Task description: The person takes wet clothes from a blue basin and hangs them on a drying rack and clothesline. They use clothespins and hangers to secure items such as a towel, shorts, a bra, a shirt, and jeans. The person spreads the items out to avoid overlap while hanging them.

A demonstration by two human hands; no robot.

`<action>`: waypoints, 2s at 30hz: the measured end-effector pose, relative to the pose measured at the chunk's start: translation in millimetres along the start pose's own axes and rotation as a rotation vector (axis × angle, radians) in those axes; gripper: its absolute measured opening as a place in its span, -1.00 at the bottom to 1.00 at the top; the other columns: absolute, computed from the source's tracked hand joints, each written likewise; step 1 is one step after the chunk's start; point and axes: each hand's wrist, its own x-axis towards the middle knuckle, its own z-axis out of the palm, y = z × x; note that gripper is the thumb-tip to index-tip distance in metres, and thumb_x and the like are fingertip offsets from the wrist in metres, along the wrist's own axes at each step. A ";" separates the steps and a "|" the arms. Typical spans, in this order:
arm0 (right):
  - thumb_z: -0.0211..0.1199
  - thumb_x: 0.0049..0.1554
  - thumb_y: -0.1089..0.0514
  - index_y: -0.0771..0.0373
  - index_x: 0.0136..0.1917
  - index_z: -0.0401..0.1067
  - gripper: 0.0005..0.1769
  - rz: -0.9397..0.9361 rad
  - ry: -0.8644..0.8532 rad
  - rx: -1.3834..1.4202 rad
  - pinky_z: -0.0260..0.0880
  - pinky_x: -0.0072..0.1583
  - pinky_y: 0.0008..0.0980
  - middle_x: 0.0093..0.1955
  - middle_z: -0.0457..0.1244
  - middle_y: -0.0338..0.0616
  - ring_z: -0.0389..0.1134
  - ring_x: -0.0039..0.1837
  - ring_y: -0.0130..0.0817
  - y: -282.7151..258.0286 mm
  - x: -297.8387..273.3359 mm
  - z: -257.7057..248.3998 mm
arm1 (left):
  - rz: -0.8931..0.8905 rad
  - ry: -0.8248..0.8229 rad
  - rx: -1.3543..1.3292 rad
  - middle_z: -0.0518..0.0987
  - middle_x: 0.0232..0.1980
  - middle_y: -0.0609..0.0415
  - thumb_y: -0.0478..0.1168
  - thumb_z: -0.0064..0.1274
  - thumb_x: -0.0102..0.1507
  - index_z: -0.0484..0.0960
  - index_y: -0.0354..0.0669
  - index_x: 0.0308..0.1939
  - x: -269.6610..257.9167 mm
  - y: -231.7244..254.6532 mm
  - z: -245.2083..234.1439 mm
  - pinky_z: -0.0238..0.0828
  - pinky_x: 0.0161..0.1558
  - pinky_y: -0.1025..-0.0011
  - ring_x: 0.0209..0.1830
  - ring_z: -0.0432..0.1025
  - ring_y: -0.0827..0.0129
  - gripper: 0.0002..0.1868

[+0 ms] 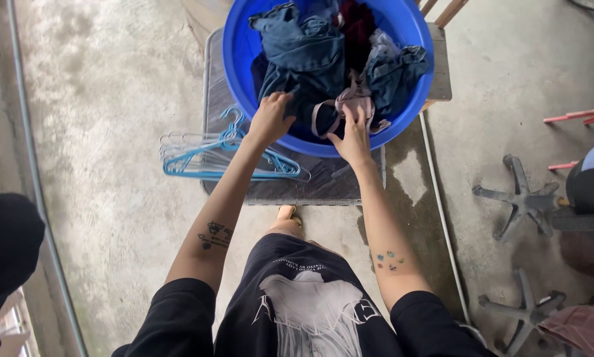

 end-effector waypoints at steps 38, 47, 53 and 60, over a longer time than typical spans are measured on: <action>0.34 0.28 -0.06 0.30 0.50 0.26 -0.33 0.119 0.678 1.160 0.40 0.37 -0.37 0.37 0.31 -0.06 0.34 0.36 -0.27 36.7 32.4 -188.8 | 0.313 -0.951 -1.008 0.47 -0.34 0.35 -0.19 0.19 0.40 0.58 -0.15 -0.26 133.2 158.4 -10.8 0.28 -0.34 0.59 -0.31 0.35 0.68 -0.82; -0.07 0.33 0.17 0.27 0.51 0.34 -0.48 0.265 0.506 0.991 0.26 0.47 0.02 0.42 0.28 0.12 0.25 0.47 -0.13 31.8 -97.3 -162.6 | 0.135 -1.078 -1.267 0.59 -0.29 0.04 -0.39 0.47 0.10 0.57 -0.40 0.01 96.3 228.4 24.5 0.46 -0.36 0.56 -0.32 0.54 0.42 -0.53; 0.68 -0.16 0.37 0.23 0.61 0.23 0.14 -0.069 0.636 0.630 -0.22 0.66 0.12 0.79 -0.23 0.10 -0.30 0.78 0.10 49.3 -195.6 -173.9 | -0.379 -1.441 -1.340 0.45 -0.39 0.04 -0.51 0.19 0.20 0.58 -0.41 -0.21 18.4 312.7 -18.2 0.43 -0.30 0.52 -0.44 0.44 0.42 -0.87; 0.63 -0.02 0.21 0.30 -0.03 0.54 -0.66 0.143 0.800 0.885 0.41 0.07 -0.32 -0.15 0.38 -0.17 0.36 -0.04 -0.44 68.7 -344.1 -112.8 | -0.386 -1.493 -1.269 0.29 -0.55 0.14 -0.21 0.11 0.33 0.47 -0.21 -0.36 -48.6 333.9 63.9 0.19 -0.52 0.56 -0.64 0.22 0.50 -0.78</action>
